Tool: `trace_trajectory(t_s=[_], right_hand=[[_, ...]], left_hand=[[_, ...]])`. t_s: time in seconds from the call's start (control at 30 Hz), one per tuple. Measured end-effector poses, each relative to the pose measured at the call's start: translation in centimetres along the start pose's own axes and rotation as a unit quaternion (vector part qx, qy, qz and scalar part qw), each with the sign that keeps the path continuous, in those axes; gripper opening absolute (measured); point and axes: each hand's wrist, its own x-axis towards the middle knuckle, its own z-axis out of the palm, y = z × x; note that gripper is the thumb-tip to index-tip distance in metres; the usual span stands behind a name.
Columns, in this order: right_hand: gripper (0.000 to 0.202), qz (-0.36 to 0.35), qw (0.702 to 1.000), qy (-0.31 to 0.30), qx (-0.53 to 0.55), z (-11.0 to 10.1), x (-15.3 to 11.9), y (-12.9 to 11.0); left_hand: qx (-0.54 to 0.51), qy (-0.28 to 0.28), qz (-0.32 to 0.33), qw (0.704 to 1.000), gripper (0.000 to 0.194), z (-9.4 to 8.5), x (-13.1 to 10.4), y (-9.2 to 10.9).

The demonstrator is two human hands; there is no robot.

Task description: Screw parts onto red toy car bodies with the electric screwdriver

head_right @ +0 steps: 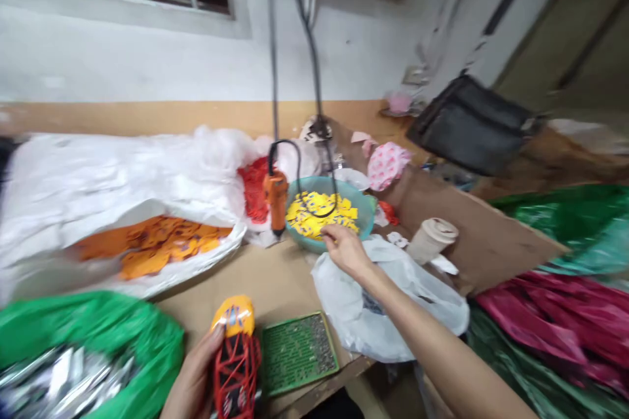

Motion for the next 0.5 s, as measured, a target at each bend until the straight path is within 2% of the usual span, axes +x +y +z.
trace_trajectory(t_s=[0.07, 0.17, 0.23, 0.33, 0.5], right_hand=[[0.02, -0.005, 1.0, 0.007, 0.018, 0.4, -0.6, -0.6], [0.024, 0.007, 0.999, 0.016, 0.041, -0.4, -2.6, -0.4], [0.026, 0.045, 0.998, 0.031, 0.04, -1.4, -4.4, 0.8], [0.025, 0.103, 0.994, 0.043, -0.018, -3.0, -7.0, 3.7], [0.027, 0.13, 0.985, -0.058, -0.1, -3.2, -10.3, 7.8]], left_hand=[[-0.023, -0.028, 0.008, 0.999, 0.057, 0.3, -0.3, 0.6], [-0.063, -0.039, 0.021, 0.997, 0.053, 0.2, -0.3, 1.1], [-0.082, -0.051, 0.03, 0.995, 0.05, 0.0, 0.0, 1.1], [-0.098, -0.053, 0.046, 0.993, 0.046, -0.1, 0.4, 0.9], [-0.098, -0.046, 0.045, 0.993, 0.034, 0.0, 1.0, 0.8]])
